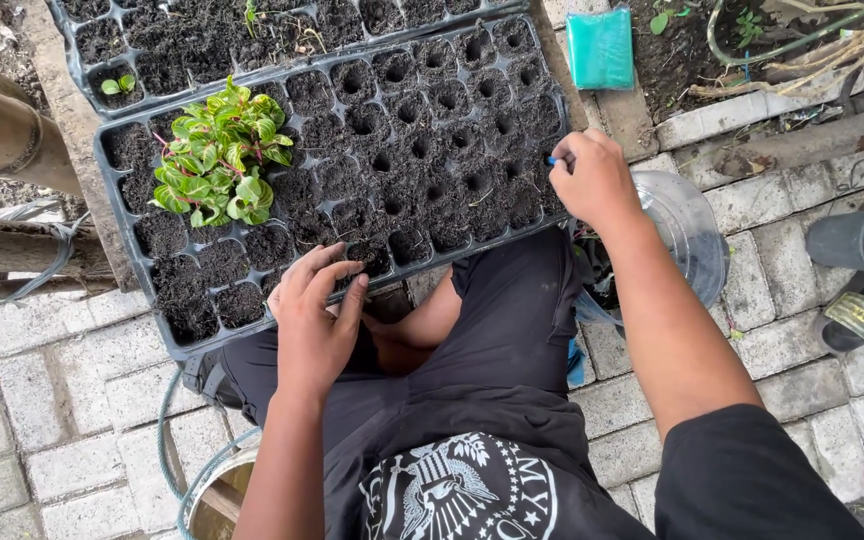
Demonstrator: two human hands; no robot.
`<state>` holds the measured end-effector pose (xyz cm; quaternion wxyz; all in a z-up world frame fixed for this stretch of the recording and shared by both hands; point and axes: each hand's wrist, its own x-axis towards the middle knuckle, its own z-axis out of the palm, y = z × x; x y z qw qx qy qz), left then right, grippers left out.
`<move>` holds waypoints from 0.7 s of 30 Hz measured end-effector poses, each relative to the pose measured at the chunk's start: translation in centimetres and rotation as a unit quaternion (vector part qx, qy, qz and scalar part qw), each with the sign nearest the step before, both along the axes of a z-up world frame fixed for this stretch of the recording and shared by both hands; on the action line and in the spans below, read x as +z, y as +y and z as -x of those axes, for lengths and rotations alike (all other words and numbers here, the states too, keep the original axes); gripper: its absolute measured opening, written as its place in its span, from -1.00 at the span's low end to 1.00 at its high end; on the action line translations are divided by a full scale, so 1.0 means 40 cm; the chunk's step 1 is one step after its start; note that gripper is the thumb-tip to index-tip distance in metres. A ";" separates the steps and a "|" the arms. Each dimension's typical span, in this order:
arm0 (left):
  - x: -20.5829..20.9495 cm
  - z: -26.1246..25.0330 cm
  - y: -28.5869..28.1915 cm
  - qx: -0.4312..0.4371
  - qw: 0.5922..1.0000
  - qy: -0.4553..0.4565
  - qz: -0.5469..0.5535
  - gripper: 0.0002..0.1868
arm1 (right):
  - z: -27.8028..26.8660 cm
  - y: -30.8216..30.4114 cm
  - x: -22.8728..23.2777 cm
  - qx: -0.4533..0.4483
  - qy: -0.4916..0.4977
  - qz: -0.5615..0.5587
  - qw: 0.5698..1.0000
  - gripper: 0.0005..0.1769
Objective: Using a small tool to poke holes in soil-filled seedling trays and then covering them with soil.
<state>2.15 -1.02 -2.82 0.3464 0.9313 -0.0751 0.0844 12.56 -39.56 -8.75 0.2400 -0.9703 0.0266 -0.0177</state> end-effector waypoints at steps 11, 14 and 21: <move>0.003 0.003 0.008 0.007 1.000 -0.006 -0.002 -0.88 | 0.004 -0.001 0.025 0.044 -0.107 0.004 0.993 -0.90; 0.032 0.004 0.010 0.014 1.000 -0.015 0.020 -0.78 | 0.020 0.025 0.160 0.027 -0.123 -0.048 0.991 -0.89; 0.099 0.022 -0.024 0.010 0.987 -0.031 0.155 -0.89 | 0.068 0.133 0.303 0.008 -0.127 -0.305 0.944 -0.87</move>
